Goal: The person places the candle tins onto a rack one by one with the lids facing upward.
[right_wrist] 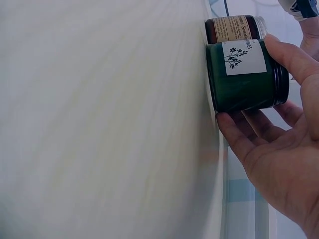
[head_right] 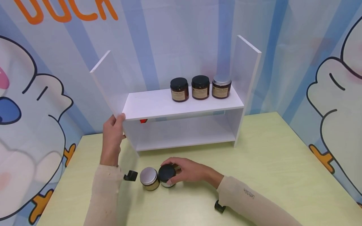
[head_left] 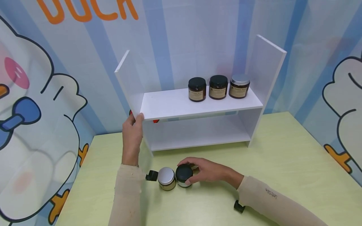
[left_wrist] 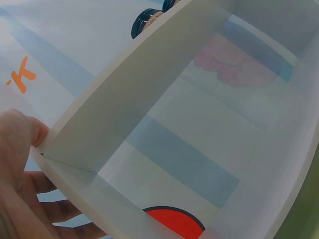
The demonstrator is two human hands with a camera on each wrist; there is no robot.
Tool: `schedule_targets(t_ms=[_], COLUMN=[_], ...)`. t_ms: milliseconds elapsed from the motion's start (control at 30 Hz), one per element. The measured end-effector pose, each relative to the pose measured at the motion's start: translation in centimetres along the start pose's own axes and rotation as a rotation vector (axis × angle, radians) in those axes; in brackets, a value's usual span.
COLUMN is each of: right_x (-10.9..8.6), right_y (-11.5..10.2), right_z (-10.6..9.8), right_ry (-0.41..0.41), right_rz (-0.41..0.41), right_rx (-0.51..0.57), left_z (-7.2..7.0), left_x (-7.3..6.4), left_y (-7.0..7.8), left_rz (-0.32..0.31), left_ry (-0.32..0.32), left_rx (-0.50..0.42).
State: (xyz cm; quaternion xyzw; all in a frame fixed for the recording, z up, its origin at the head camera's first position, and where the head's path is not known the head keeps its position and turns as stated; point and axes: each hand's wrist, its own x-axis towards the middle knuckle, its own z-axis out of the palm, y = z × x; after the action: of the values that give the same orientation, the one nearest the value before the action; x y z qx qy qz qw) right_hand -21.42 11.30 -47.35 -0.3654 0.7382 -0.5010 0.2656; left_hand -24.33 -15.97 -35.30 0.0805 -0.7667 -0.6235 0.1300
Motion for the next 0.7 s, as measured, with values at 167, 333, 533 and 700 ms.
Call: schedule_targets(t_ms=[167,333,533,700], right_x=[-0.01,-0.07,-0.06,-0.03], right_y=[-0.06,-0.06,0.05,0.08], right_z=[0.08,0.10,0.09,0.07], right_ry=[-0.001,0.002,0.004,0.001], right_rz=[0.002,0.008,0.003,-0.004], right_rx=[0.010,0.010,0.002,0.009], left_z=[-0.01,-0.01,-0.01,0.03], left_x=[-0.02,-0.01,0.03,0.07], left_y=[0.02,0.01,-0.02,-0.04], left_rz=[0.002,-0.007,-0.018,-0.016], left_ry=[0.004,0.009,0.005,0.006], left_rx=[0.001,0.000,-0.006,-0.010])
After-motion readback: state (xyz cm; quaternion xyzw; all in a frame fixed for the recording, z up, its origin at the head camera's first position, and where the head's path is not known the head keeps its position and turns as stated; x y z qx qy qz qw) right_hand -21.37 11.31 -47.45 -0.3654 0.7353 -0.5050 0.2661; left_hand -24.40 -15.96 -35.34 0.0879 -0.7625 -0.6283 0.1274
